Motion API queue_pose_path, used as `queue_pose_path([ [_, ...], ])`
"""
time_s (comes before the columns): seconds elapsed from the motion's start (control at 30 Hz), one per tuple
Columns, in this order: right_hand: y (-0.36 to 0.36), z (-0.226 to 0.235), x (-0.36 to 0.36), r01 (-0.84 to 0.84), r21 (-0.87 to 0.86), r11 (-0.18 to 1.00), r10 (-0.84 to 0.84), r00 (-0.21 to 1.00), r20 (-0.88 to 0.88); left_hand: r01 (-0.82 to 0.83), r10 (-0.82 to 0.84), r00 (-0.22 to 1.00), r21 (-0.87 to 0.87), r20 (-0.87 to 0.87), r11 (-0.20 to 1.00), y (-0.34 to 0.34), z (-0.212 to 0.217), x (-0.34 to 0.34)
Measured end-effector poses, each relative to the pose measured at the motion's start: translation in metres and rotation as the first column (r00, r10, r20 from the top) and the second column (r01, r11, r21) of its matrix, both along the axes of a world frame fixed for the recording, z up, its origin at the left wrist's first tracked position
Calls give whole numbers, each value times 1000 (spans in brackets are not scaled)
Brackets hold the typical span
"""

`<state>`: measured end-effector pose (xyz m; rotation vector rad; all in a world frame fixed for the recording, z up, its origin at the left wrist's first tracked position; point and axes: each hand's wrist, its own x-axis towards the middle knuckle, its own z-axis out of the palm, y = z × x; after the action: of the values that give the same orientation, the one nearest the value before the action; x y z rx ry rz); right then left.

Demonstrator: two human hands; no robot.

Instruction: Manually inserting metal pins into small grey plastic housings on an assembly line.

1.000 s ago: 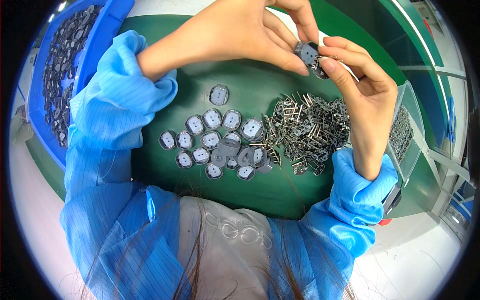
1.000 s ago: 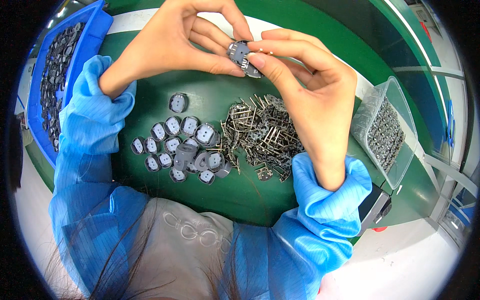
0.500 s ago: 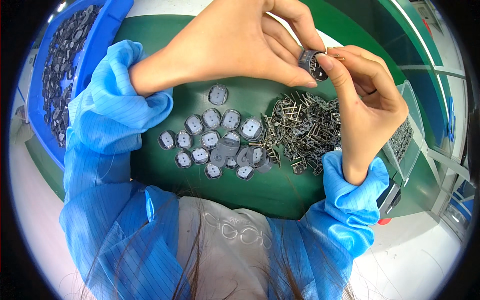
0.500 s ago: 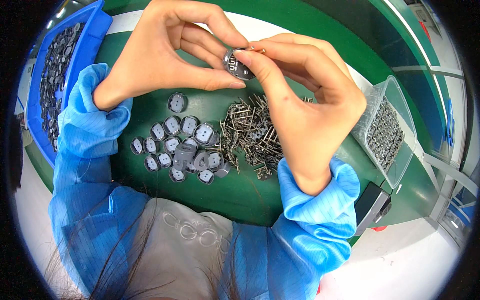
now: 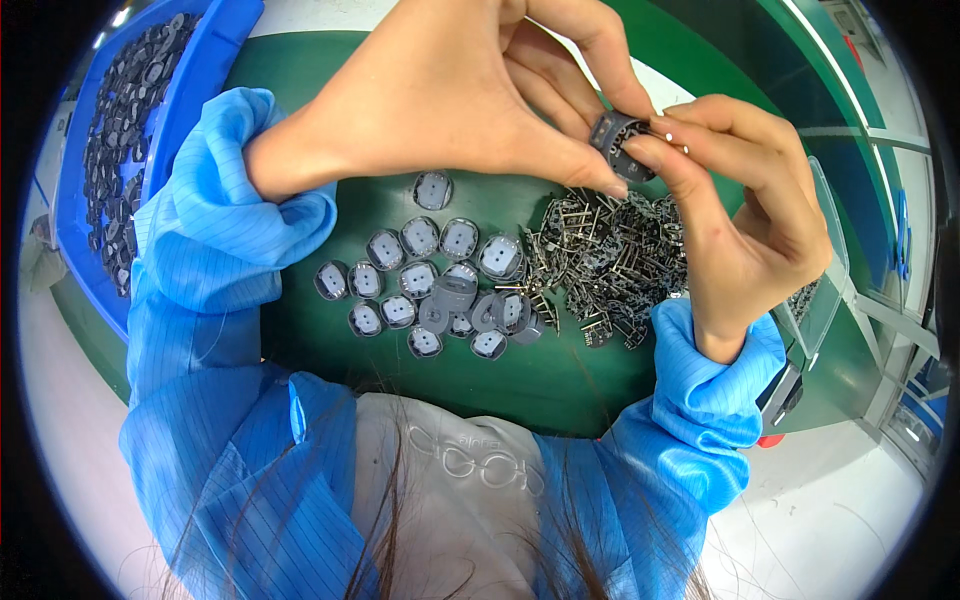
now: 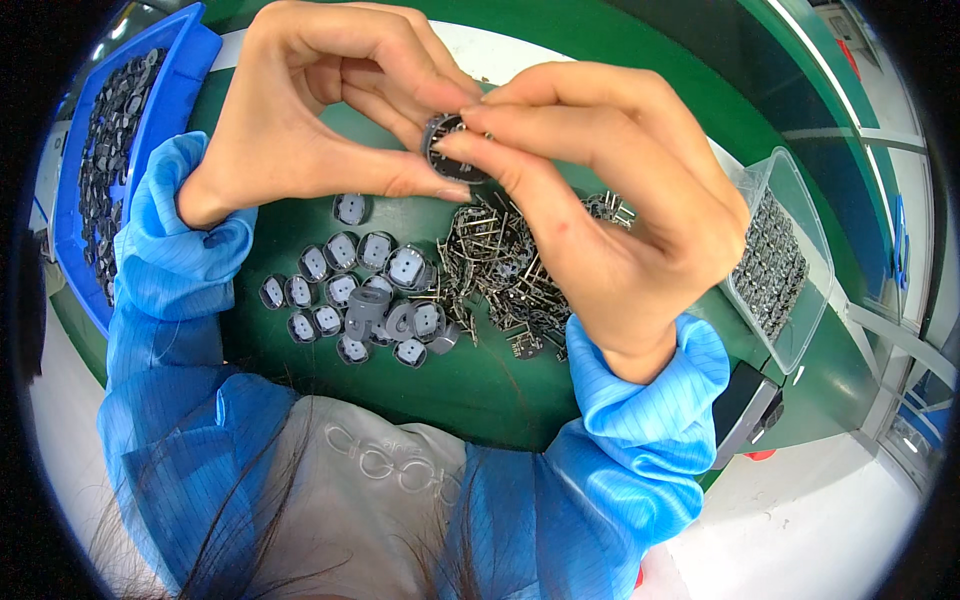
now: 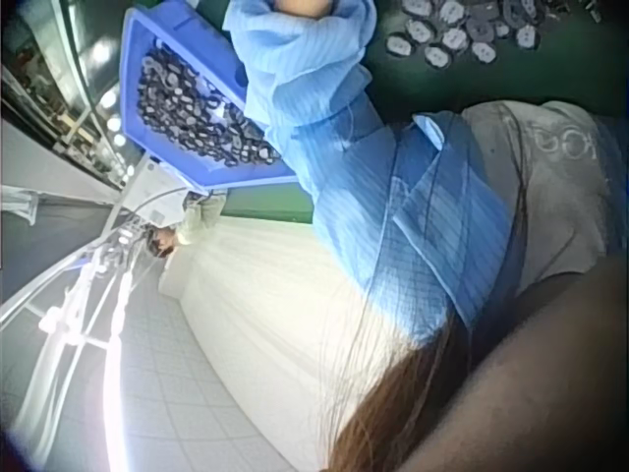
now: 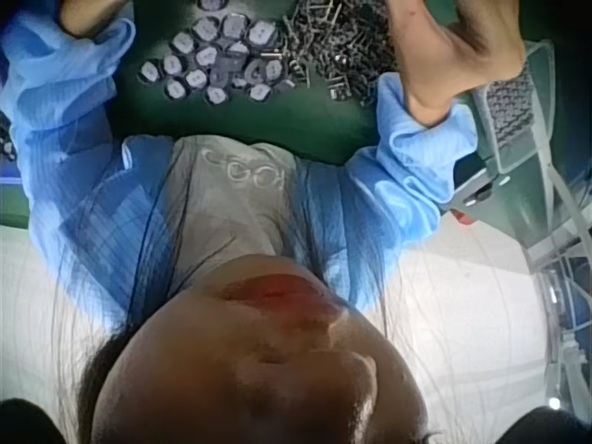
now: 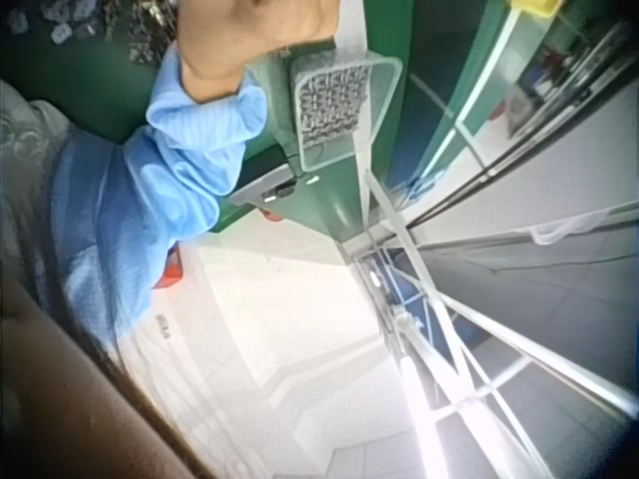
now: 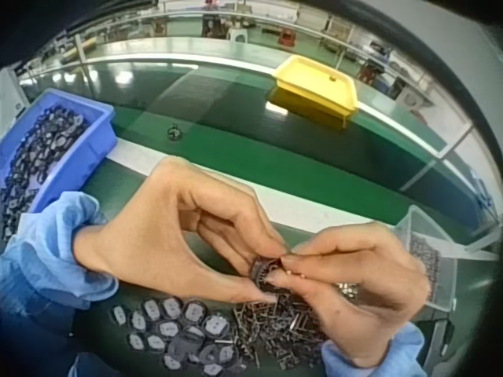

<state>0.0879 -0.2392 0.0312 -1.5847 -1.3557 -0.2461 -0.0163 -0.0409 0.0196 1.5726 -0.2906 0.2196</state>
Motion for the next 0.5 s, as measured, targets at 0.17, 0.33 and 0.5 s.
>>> queue_pose_path([
  [0.17,-5,6,2,-50,-74,996,42,993,-106,69,-80,992,-106,-102,992,-3,2,0],
  [0.33,-9,22,-9,-76,-211,975,-29,891,-454,-5,-14,987,-118,-158,993,-6,1,0],
  [0.5,-7,21,-11,-296,-202,934,-28,503,-864,-182,64,933,310,353,933,1,8,5],
])
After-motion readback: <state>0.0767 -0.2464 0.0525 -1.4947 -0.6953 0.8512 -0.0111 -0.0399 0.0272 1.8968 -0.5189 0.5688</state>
